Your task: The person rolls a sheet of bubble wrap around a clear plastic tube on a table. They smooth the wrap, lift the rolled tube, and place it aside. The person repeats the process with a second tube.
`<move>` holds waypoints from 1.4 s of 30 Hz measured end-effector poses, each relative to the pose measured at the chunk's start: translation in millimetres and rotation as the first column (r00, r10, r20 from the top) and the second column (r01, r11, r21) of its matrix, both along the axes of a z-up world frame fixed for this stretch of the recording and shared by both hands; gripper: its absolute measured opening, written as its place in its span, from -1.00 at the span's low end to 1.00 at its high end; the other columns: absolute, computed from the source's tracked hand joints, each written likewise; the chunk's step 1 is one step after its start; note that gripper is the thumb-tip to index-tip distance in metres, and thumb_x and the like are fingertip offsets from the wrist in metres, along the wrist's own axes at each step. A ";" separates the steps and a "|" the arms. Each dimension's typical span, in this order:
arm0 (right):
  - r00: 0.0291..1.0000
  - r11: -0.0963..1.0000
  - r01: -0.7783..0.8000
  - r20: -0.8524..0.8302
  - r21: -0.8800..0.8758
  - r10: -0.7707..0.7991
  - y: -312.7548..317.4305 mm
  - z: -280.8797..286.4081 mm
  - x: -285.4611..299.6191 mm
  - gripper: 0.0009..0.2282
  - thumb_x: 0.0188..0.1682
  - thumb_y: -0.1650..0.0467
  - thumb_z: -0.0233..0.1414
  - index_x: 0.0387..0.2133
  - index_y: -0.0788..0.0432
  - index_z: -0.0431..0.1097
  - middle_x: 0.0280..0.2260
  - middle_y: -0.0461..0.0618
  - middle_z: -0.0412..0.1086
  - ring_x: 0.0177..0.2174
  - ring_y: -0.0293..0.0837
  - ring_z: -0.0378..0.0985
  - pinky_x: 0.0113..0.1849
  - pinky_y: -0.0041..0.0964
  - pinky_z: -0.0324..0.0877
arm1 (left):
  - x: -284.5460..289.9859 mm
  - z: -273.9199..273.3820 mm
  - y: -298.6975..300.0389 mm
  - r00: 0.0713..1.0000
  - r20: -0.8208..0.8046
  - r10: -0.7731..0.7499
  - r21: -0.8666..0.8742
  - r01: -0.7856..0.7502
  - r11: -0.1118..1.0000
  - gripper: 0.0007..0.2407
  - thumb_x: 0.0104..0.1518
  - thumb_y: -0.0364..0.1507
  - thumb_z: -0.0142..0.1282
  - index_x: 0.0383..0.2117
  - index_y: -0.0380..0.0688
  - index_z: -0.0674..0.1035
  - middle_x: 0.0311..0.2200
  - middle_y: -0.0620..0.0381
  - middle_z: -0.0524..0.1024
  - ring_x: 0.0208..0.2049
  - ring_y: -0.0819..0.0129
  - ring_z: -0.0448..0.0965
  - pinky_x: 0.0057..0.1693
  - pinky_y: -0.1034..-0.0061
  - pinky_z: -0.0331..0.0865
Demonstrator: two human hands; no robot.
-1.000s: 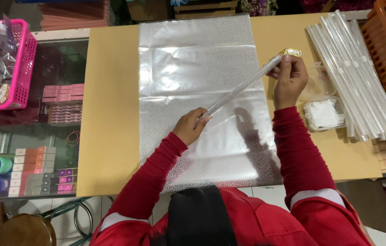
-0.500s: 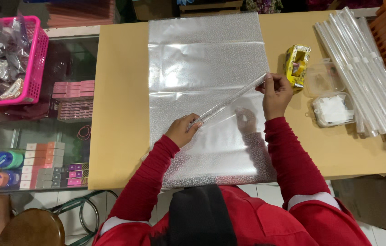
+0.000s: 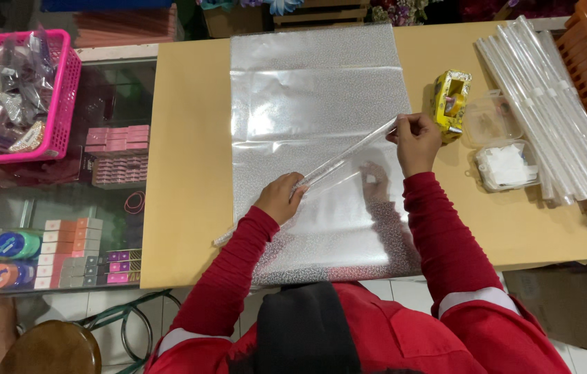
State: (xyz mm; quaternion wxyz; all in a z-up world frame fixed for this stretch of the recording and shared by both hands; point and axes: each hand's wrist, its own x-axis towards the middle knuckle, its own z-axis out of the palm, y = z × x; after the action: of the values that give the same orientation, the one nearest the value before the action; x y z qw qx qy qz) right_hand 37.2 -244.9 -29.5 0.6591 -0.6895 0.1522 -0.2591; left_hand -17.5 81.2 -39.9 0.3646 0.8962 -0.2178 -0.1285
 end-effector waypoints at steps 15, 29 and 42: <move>0.859 0.870 -0.422 -0.195 0.257 0.474 59.5 13.6 -34.2 -0.82 -0.01 0.40 0.25 -0.25 0.23 0.45 -0.36 0.09 0.55 -0.32 -0.08 0.69 -0.28 -0.30 0.62 | 2.8 -16.5 -15.5 0.913 -0.404 0.054 -0.415 -0.236 0.879 -0.83 0.30 -0.35 0.07 -0.07 -0.03 0.59 -0.42 0.14 0.59 -0.59 0.50 0.52 -0.37 0.59 0.47; 0.886 0.868 -0.377 -0.148 0.322 0.440 46.8 -28.5 -41.6 -0.86 0.07 0.48 0.14 -0.18 0.32 0.39 -0.39 0.13 0.50 -0.37 -0.13 0.65 -0.27 -0.33 0.65 | -5.1 -27.3 -28.3 0.883 -0.464 0.068 -0.438 -0.296 0.849 -0.76 0.20 -0.38 0.20 -0.07 -0.19 0.58 -0.45 0.06 0.61 -0.64 0.51 0.51 -0.49 0.69 0.39; 0.901 0.875 -0.309 -0.181 0.372 0.395 46.9 -68.7 -39.0 -0.81 0.08 0.43 0.14 -0.11 0.29 0.41 -0.43 0.13 0.47 -0.46 -0.11 0.63 -0.42 -0.35 0.62 | 4.4 -63.8 -34.6 0.881 -0.451 0.142 -0.293 -0.297 0.909 -0.74 0.18 -0.32 0.22 -0.07 -0.15 0.59 -0.41 0.06 0.66 -0.54 0.39 0.61 -0.38 0.60 0.52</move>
State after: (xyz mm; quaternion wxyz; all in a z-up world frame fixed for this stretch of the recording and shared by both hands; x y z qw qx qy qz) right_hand -1.8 -197.9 -98.2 0.7778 -0.6109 0.1473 -0.0145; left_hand -13.0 46.5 -103.8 0.5702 0.7860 -0.0492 -0.2338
